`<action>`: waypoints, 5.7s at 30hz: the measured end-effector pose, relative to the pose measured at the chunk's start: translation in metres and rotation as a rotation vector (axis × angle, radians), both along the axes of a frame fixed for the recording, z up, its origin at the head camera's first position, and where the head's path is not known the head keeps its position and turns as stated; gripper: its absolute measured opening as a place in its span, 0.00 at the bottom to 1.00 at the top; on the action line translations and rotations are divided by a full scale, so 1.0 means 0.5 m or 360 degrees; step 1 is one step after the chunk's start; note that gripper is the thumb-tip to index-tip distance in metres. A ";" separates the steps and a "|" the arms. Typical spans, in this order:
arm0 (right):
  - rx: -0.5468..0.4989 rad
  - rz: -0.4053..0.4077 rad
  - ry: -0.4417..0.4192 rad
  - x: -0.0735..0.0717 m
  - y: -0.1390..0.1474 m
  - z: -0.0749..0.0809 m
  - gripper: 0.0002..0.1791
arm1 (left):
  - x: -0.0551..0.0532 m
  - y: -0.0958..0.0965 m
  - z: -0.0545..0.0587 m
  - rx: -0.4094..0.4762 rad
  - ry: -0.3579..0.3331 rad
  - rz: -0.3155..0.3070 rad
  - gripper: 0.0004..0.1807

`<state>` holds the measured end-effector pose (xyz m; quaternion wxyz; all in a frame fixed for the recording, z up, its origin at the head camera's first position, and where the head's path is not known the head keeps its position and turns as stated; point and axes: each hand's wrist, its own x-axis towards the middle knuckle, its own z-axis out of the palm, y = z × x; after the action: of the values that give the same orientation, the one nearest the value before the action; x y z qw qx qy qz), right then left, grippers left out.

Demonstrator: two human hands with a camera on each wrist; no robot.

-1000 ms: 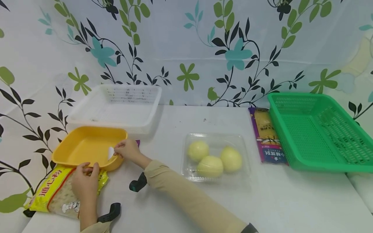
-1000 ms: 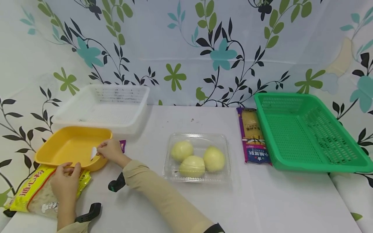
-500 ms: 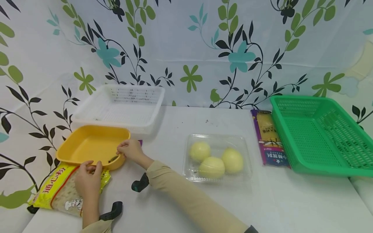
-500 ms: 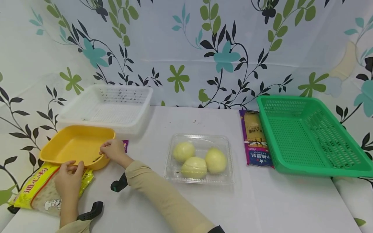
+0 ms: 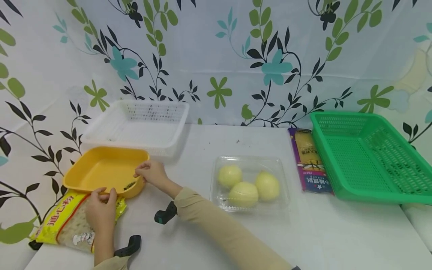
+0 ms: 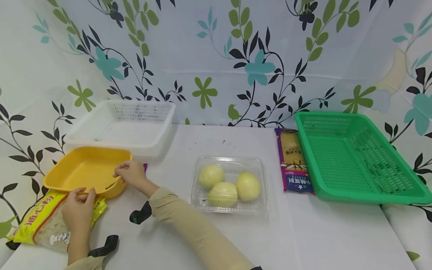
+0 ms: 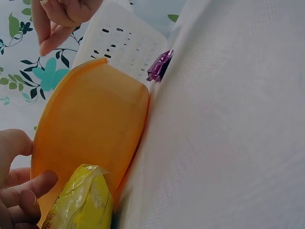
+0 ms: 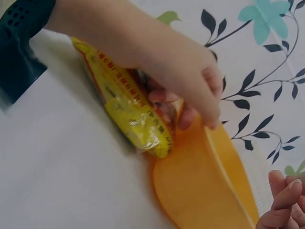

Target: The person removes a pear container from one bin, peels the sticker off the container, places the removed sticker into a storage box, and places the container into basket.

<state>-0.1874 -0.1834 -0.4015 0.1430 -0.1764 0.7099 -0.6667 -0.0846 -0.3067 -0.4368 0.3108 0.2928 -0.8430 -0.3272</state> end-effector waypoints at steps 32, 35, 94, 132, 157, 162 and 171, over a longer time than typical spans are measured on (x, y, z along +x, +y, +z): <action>-0.0165 0.0144 0.0359 0.055 0.360 0.135 0.06 | -0.043 0.139 0.130 0.0026 0.0450 -0.0686 0.11; -0.0204 0.0100 0.0323 0.051 0.413 0.116 0.06 | -0.048 0.164 0.139 0.0032 0.0481 -0.0865 0.09; -0.0093 0.0404 -0.0203 0.112 0.884 -0.098 0.39 | -0.113 0.366 0.003 0.0570 -0.0644 -0.2015 0.24; -0.1097 0.0500 -0.0510 0.112 0.761 -0.106 0.43 | -0.104 0.308 0.039 0.1427 -0.0443 -0.1970 0.41; -0.1335 0.0505 -0.0417 0.010 0.646 -0.013 0.42 | -0.185 0.267 0.146 0.1487 0.0243 -0.1597 0.27; -0.1289 0.0431 -0.0460 -0.012 0.623 0.002 0.42 | -0.198 0.246 0.152 0.1540 0.0369 -0.1619 0.26; -0.1230 0.0358 -0.0567 -0.039 0.562 0.029 0.43 | -0.204 0.188 0.155 0.1836 0.0562 -0.1716 0.22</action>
<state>-0.2071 0.0976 -0.3869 0.2583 -0.1755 0.3491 -0.8835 -0.1865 -0.2125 -0.3591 0.0387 -0.0956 -0.5051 -0.8569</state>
